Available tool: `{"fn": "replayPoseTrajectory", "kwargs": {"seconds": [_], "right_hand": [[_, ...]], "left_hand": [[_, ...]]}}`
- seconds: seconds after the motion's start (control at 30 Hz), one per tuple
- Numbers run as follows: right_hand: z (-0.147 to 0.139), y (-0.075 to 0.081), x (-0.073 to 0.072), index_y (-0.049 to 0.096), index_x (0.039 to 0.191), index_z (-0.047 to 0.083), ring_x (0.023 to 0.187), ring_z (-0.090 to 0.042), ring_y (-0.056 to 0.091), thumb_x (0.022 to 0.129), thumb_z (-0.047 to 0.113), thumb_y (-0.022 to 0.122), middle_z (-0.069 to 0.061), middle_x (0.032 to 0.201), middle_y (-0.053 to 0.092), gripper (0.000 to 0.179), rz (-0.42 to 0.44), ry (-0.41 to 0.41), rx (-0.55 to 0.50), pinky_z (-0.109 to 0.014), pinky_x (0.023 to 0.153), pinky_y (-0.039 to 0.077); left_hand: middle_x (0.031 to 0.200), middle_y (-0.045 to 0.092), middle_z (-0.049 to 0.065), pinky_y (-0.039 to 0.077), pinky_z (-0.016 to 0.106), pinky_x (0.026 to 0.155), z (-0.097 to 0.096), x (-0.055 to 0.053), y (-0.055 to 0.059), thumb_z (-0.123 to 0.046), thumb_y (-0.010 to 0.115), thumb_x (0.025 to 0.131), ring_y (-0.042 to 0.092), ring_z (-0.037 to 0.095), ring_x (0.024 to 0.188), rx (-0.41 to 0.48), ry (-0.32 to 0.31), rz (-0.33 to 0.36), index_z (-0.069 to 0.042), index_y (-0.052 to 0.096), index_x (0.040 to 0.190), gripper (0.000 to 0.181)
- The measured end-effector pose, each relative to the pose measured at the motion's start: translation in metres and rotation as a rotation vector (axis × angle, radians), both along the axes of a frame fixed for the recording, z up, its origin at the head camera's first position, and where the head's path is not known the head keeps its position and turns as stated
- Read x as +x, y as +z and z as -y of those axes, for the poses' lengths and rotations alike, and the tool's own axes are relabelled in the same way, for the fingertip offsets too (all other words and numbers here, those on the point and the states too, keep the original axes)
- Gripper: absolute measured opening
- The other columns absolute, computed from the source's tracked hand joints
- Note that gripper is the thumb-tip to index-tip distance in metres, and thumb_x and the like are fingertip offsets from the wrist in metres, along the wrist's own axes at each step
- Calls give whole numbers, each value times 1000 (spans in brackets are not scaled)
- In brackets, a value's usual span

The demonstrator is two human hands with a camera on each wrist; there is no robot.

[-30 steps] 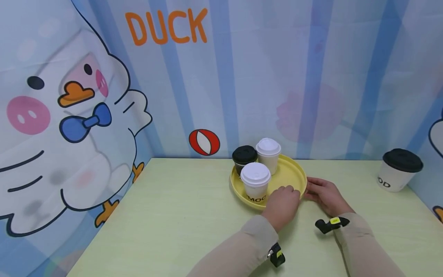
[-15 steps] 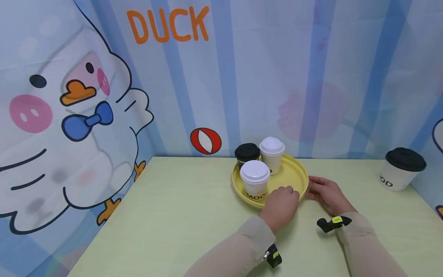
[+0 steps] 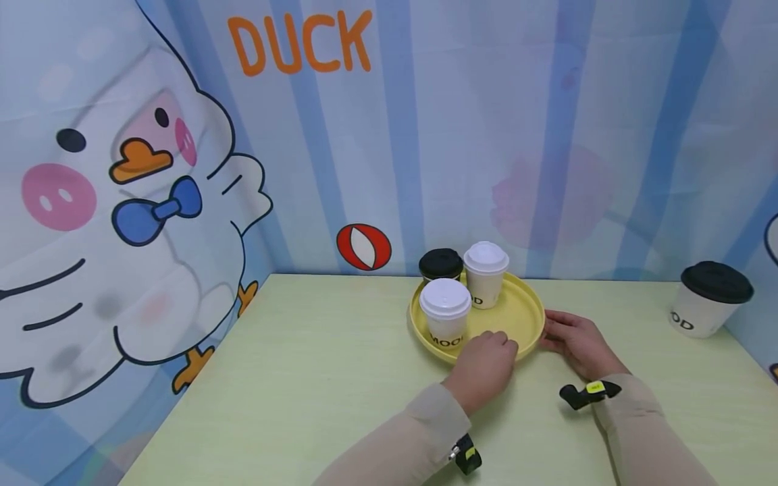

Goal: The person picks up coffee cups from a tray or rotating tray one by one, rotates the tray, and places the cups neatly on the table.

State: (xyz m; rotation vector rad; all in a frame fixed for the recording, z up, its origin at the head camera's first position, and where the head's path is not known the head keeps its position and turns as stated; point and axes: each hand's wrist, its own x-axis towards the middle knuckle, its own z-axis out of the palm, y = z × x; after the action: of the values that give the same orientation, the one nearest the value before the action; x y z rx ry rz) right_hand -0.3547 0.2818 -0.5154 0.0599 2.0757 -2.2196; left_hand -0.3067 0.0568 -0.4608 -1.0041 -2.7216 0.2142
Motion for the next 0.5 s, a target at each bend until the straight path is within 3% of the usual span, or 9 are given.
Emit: {"fn": "replayPoseTrajectory", "kwargs": {"seconds": [0.5], "right_hand": [[0, 0, 0, 28, 154, -9, 92, -6, 68, 104, 21, 58, 9, 106, 66, 66, 4, 5, 19, -25, 83, 58]], "left_hand": [[98, 63, -7, 50, 21, 78, 20, 0, -3, -26, 62, 102, 57, 9, 87, -9, -39, -28, -21, 70, 111, 14]]}}
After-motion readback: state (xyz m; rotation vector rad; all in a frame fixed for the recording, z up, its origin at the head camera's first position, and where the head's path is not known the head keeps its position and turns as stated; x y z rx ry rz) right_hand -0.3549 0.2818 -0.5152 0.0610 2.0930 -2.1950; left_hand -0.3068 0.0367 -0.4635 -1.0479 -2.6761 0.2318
